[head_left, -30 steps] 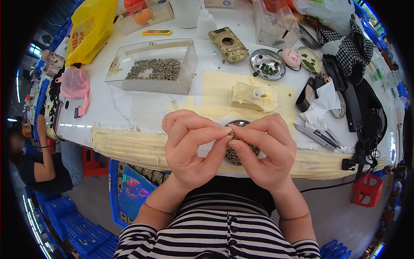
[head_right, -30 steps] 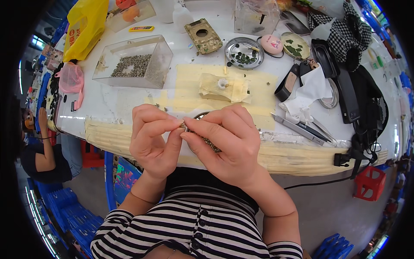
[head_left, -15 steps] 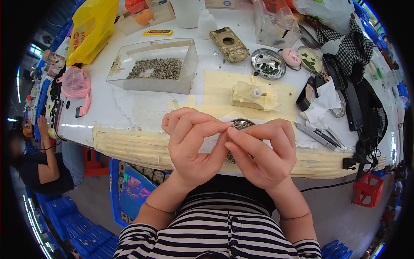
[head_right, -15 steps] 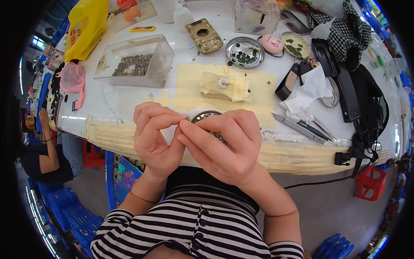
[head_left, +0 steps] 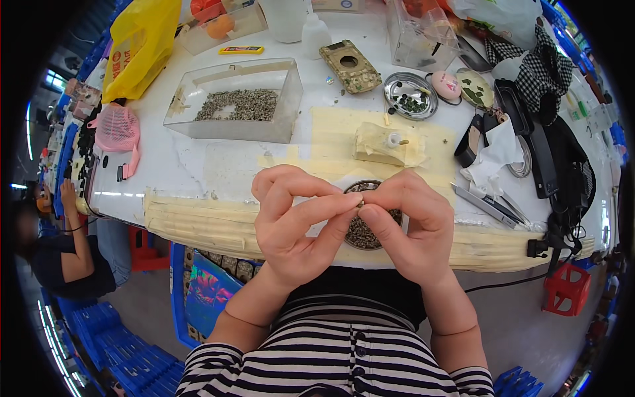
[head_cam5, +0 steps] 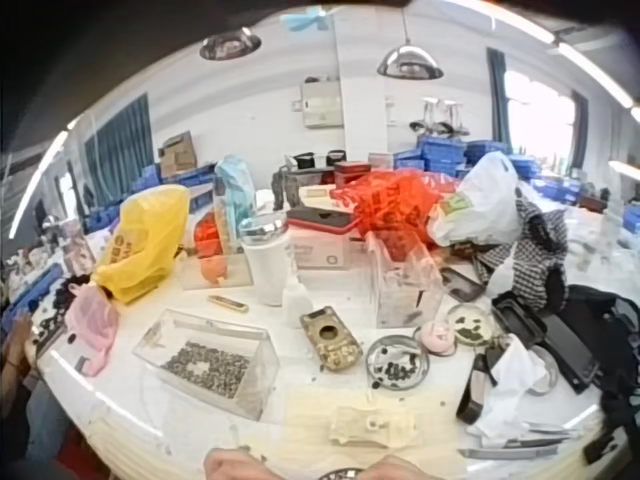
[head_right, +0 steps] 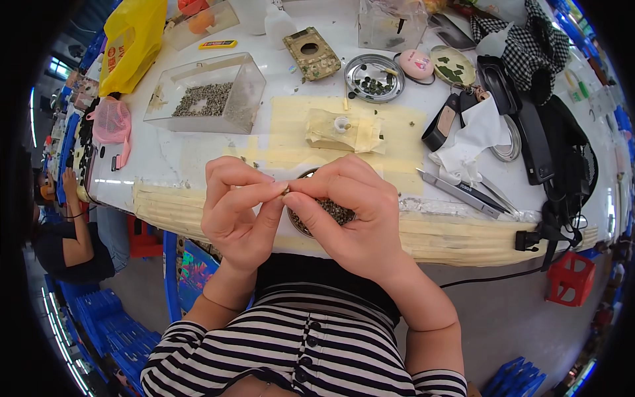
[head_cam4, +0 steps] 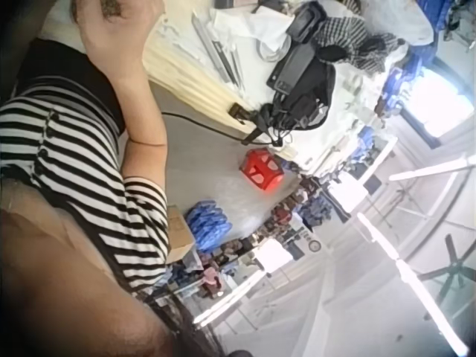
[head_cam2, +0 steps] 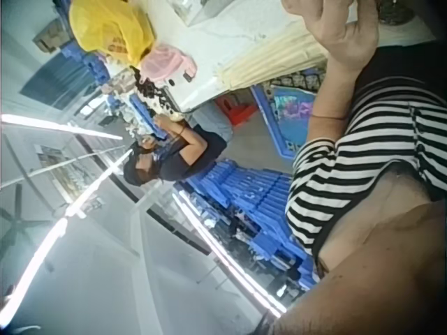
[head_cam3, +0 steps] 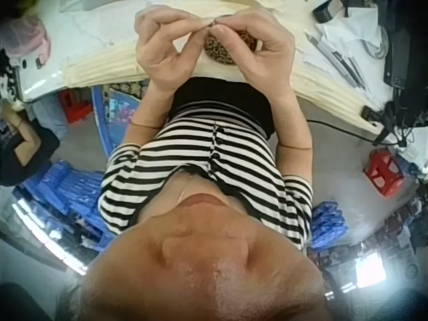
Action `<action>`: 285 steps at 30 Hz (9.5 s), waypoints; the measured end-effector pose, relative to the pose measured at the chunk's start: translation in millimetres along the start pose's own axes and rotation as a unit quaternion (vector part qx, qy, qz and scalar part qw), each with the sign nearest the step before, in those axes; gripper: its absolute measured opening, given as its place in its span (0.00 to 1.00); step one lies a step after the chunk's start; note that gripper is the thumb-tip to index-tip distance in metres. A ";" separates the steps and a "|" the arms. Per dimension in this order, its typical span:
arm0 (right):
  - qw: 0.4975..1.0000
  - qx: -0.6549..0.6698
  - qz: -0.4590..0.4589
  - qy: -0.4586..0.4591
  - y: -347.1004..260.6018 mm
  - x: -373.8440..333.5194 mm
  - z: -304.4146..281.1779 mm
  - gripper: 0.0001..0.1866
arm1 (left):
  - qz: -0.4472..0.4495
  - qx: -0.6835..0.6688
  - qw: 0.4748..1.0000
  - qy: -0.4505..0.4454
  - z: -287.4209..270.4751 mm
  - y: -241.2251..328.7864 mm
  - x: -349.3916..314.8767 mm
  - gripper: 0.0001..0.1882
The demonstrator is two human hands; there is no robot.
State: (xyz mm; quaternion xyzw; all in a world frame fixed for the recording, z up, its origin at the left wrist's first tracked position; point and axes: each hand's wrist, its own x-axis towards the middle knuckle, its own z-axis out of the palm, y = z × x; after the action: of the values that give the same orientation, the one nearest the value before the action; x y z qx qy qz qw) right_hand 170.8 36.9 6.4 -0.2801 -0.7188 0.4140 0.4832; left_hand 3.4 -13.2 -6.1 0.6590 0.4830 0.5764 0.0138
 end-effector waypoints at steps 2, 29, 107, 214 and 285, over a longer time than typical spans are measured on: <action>1.000 -0.004 -0.001 0.012 0.0 -0.3 0.3 0.09 | 0.003 0.017 1.000 0.001 0.2 0.5 -0.5 0.14; 0.994 -0.085 -0.059 0.024 0.3 -0.4 4.5 0.12 | 0.007 0.024 1.000 0.015 1.0 1.3 -0.5 0.14; 0.991 -0.111 -0.070 0.039 0.5 0.0 3.1 0.12 | -0.006 0.033 0.999 0.000 0.6 1.3 -1.6 0.14; 0.994 -0.090 -0.064 0.014 2.3 0.3 5.7 0.12 | 0.016 0.042 0.999 0.005 1.5 2.3 -1.2 0.16; 0.948 -0.240 -0.192 0.080 2.1 -3.3 8.3 0.15 | -0.010 0.061 0.998 0.002 2.0 -0.6 -1.6 0.14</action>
State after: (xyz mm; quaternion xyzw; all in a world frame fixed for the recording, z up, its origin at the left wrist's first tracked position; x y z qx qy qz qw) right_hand 164.3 32.6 1.6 -0.2769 -0.7960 0.1049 0.5279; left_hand 4.8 -12.9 -8.3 0.6526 0.5237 0.5471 -0.0214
